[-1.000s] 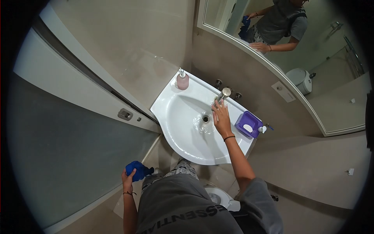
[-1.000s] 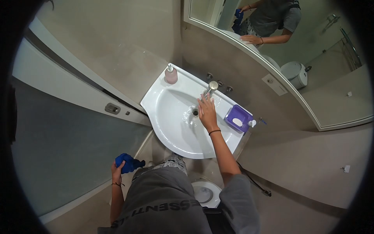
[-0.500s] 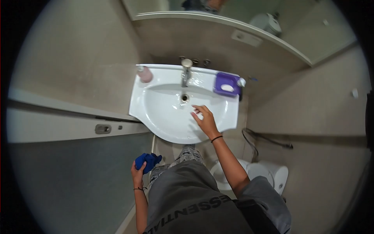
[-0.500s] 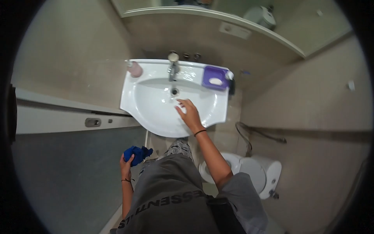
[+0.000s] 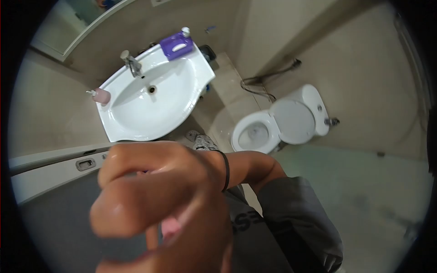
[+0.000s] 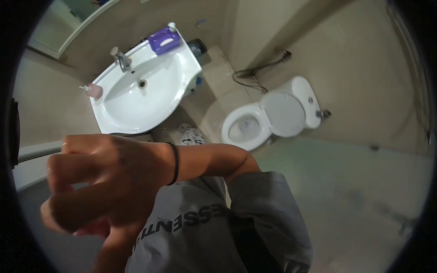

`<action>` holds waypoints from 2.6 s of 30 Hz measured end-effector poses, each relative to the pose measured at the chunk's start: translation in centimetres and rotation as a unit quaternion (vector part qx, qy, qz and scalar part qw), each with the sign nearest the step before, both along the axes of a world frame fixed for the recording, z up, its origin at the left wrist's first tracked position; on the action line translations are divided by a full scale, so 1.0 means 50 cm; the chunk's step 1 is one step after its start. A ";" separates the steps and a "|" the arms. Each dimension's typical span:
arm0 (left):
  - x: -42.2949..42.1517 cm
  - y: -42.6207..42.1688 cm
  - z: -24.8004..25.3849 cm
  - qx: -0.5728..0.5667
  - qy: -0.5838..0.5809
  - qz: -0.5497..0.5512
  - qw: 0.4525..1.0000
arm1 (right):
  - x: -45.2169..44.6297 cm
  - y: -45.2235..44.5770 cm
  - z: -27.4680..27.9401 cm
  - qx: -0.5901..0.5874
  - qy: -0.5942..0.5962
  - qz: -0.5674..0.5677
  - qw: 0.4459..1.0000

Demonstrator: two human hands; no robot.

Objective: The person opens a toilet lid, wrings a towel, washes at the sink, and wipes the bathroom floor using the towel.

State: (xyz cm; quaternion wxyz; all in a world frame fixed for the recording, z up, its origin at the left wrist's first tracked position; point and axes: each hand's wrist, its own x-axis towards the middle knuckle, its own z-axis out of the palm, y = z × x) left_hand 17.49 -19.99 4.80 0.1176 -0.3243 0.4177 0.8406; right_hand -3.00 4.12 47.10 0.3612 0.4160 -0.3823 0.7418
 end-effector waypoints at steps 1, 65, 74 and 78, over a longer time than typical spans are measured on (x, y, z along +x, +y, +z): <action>0.012 0.007 0.017 0.022 0.009 -0.021 0.999 | 0.036 0.004 0.006 0.016 -0.021 0.024 0.999; -0.174 0.306 0.559 -0.418 0.485 -0.386 0.664 | 0.352 0.321 -0.023 0.487 -0.152 -0.332 0.794; -0.172 0.217 0.466 -0.362 0.504 -0.274 0.735 | 0.291 0.290 -0.042 0.638 -0.238 -0.213 0.701; -0.147 0.174 0.503 -0.426 0.567 -0.238 0.664 | 0.303 0.308 -0.106 0.629 -0.298 -0.163 0.699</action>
